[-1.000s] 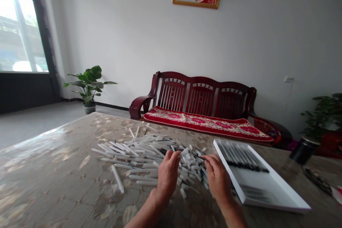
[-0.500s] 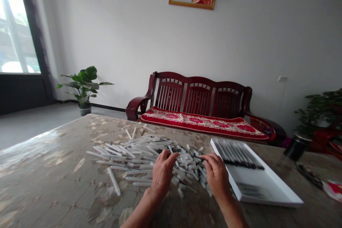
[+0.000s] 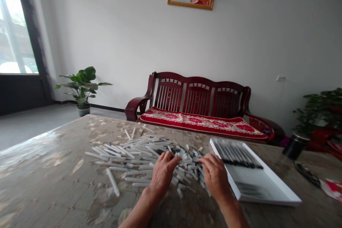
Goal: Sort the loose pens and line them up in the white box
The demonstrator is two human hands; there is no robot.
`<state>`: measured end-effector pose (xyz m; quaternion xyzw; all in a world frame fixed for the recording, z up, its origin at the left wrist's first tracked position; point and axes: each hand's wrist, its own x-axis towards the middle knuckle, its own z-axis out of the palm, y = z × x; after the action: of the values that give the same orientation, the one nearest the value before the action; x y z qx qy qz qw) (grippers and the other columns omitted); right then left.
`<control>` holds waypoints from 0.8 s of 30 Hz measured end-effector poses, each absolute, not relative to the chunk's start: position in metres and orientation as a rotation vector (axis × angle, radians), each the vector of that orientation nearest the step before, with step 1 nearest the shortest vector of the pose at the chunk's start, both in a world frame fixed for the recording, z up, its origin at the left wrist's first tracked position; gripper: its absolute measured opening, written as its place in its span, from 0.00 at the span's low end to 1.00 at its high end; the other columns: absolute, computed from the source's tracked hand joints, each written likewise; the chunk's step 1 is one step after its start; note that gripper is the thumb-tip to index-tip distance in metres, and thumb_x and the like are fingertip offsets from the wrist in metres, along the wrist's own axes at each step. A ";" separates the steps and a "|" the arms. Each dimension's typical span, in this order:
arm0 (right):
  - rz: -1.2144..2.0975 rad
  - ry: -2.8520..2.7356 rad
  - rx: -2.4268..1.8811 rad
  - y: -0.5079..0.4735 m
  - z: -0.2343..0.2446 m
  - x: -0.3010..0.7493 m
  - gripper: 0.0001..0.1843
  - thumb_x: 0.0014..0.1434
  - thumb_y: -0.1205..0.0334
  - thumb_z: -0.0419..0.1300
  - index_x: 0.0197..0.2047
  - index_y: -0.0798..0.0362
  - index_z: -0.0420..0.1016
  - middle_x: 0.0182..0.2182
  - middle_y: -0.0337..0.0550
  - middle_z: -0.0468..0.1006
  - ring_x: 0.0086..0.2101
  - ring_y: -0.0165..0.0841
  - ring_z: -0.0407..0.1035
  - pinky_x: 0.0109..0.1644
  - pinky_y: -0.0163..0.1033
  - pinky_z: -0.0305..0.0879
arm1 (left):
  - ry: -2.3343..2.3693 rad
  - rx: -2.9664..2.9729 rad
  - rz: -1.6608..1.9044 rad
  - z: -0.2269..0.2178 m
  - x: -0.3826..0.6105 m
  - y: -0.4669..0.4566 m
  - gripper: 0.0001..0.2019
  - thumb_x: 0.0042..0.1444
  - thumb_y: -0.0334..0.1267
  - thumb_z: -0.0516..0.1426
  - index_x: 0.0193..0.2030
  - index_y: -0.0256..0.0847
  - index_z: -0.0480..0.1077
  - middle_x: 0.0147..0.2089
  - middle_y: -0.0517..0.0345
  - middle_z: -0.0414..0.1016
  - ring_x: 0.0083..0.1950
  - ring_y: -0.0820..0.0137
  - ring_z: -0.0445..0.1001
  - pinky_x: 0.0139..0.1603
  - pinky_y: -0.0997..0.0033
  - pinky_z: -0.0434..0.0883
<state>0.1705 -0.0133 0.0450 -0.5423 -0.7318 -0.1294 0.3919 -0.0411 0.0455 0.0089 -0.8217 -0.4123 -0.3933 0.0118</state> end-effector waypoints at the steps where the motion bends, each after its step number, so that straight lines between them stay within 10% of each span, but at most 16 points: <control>1: -0.295 -1.873 -1.362 -0.014 0.045 0.167 0.14 0.64 0.68 0.51 0.40 0.48 0.78 0.35 0.43 0.77 0.39 0.37 0.69 0.46 0.43 0.65 | -1.248 -2.591 -1.210 0.010 -0.039 0.044 0.15 0.59 0.30 0.56 0.47 0.52 0.77 0.38 0.55 0.72 0.40 0.65 0.69 0.39 0.69 0.65; 8: 0.073 -1.792 -1.144 -0.015 0.024 0.129 0.20 0.61 0.70 0.52 0.54 0.47 0.73 0.51 0.46 0.75 0.53 0.38 0.68 0.59 0.46 0.66 | -1.094 -2.699 -1.242 0.010 -0.025 0.034 0.08 0.60 0.35 0.58 0.44 0.48 0.76 0.37 0.57 0.74 0.42 0.64 0.70 0.46 0.65 0.67; 17: 0.155 -1.566 -1.086 0.000 0.003 0.130 0.22 0.56 0.76 0.52 0.48 0.47 0.77 0.45 0.44 0.79 0.46 0.36 0.73 0.52 0.41 0.71 | -1.228 -2.570 -1.516 0.009 -0.027 0.031 0.14 0.56 0.34 0.60 0.49 0.51 0.74 0.46 0.56 0.76 0.50 0.60 0.73 0.63 0.47 0.59; 20: 0.072 -1.506 -1.107 0.001 0.006 0.136 0.21 0.57 0.75 0.52 0.49 0.48 0.76 0.45 0.45 0.79 0.46 0.36 0.74 0.52 0.42 0.71 | -1.595 -2.261 -2.027 0.008 -0.026 0.032 0.13 0.56 0.38 0.60 0.49 0.45 0.73 0.49 0.51 0.74 0.51 0.58 0.72 0.55 0.53 0.67; 24: -0.004 -1.475 -1.103 -0.001 0.009 0.137 0.20 0.60 0.73 0.52 0.51 0.48 0.75 0.45 0.46 0.79 0.46 0.36 0.73 0.52 0.42 0.72 | -2.140 -2.309 -2.609 0.006 -0.011 0.031 0.16 0.57 0.51 0.56 0.32 0.39 0.72 0.28 0.59 0.71 0.24 0.71 0.68 0.26 0.71 0.66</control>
<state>0.1370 -0.0008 0.0092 -0.4768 -0.6376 -0.0018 0.6051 -0.0112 0.0307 0.0059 -0.5026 -0.4658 -0.5678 -0.4561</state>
